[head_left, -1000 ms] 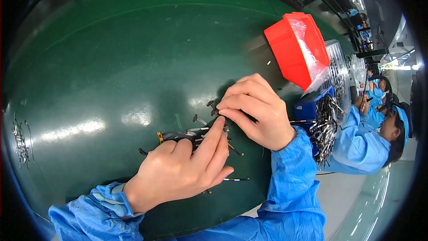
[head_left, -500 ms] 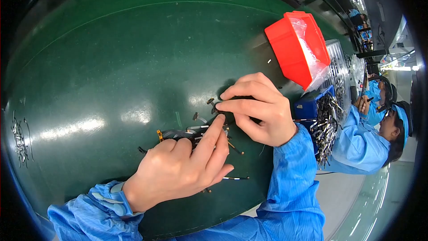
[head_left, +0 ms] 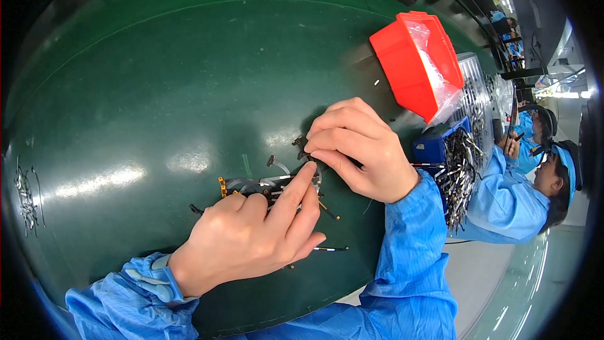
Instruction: The person attaches small components onto flexible ribbon cables by hand. The person then pulls tablet chassis from the conveyor line, installs the assembled ribbon cables into the chassis, and places them back onto the conveyor.
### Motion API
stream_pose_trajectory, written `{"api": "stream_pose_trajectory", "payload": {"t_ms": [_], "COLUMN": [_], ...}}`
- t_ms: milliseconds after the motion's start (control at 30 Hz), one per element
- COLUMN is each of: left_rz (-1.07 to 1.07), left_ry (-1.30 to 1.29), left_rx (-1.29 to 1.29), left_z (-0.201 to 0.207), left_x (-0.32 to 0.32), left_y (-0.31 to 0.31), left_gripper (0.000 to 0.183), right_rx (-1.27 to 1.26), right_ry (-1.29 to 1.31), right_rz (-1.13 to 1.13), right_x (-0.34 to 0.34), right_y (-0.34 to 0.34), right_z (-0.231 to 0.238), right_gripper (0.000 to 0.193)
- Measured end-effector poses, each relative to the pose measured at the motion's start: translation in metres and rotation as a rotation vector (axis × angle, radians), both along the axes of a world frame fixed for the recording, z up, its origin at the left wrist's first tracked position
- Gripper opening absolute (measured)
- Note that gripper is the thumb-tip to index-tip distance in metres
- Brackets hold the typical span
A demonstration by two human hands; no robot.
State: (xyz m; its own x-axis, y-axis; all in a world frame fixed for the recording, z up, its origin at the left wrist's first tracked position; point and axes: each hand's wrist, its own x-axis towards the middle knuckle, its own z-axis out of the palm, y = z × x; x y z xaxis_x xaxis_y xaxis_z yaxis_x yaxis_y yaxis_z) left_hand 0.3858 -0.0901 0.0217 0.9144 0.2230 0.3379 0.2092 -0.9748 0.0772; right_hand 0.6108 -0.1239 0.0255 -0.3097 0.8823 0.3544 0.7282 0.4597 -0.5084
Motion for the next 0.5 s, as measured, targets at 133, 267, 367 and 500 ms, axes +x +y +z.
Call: {"api": "stream_pose_trajectory", "payload": {"t_ms": [133, 267, 367, 500], "left_rz": [-0.003, -0.008, -0.006, -0.006], "left_ry": [-0.001, -0.002, 0.002, -0.007], "left_rx": [-0.012, -0.032, -0.045, -0.028], "left_z": [0.0, -0.001, 0.001, 0.0], "left_x": [-0.001, -0.001, -0.002, -0.001], "left_y": [0.001, 0.002, 0.001, 0.0], "left_gripper": [0.044, 0.044, 0.044, 0.043], "right_rx": [0.022, 0.008, -0.005, -0.05], "right_ry": [-0.045, -0.107, -0.137, -0.057], "right_rz": [-0.012, -0.025, -0.02, 0.003], "right_x": [-0.004, -0.003, -0.003, 0.001], "right_y": [-0.001, -0.009, -0.012, -0.009], "right_z": [-0.001, 0.006, 0.009, 0.012], "right_gripper": [0.015, 0.021, 0.03, 0.03]}}
